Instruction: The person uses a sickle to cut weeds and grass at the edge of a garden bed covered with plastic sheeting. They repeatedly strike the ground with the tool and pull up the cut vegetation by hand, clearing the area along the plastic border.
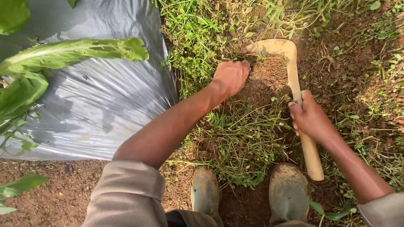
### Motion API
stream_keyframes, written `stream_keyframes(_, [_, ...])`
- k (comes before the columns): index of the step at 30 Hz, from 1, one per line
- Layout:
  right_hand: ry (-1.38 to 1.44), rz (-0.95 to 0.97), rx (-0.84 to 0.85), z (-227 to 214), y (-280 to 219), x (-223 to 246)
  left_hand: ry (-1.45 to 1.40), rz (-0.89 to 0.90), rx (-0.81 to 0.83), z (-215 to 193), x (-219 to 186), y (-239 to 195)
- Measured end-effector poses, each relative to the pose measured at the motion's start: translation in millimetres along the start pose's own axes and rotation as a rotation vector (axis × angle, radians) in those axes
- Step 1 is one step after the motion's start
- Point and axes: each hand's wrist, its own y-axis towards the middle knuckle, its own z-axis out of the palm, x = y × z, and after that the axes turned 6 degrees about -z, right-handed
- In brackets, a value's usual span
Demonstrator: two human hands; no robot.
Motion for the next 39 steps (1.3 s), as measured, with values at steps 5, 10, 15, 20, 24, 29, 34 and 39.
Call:
stream_keyframes(5, [-0.156, -0.077, -0.058, -13, -14, -6, -0.421, -0.119, -0.055, 26, -9, 13])
stream_keyframes(10, [0.222, -0.303, -0.206, -6, -1, 10, -0.158, -0.019, 0.002, 7, -1, -1])
stream_keyframes(15, [-0.350, 0.042, 0.159, 4, -4, 1, -0.008, 0.054, -0.007, 3, 2, -14])
stream_keyframes(20, [-0.378, 0.075, 0.178, 1, -17, 13, -0.110, 0.023, -0.019, 8, 0, -12])
stream_keyframes(24, [-0.407, 0.105, 0.171, 0, -17, 18, -0.219, -0.004, 0.036, -6, 2, -20])
stream_keyframes(29, [-0.303, 0.087, 0.153, 1, -17, 16, -0.631, -0.244, -0.233, 0, 4, -3])
stream_keyframes(34, [-0.099, 0.029, 0.049, 0, -18, 9, -0.400, -0.194, -0.142, 9, -5, 7])
stream_keyframes(39, [-0.049, -0.333, -0.099, 3, -14, -11, -0.421, -0.203, -0.209, 5, -5, 2])
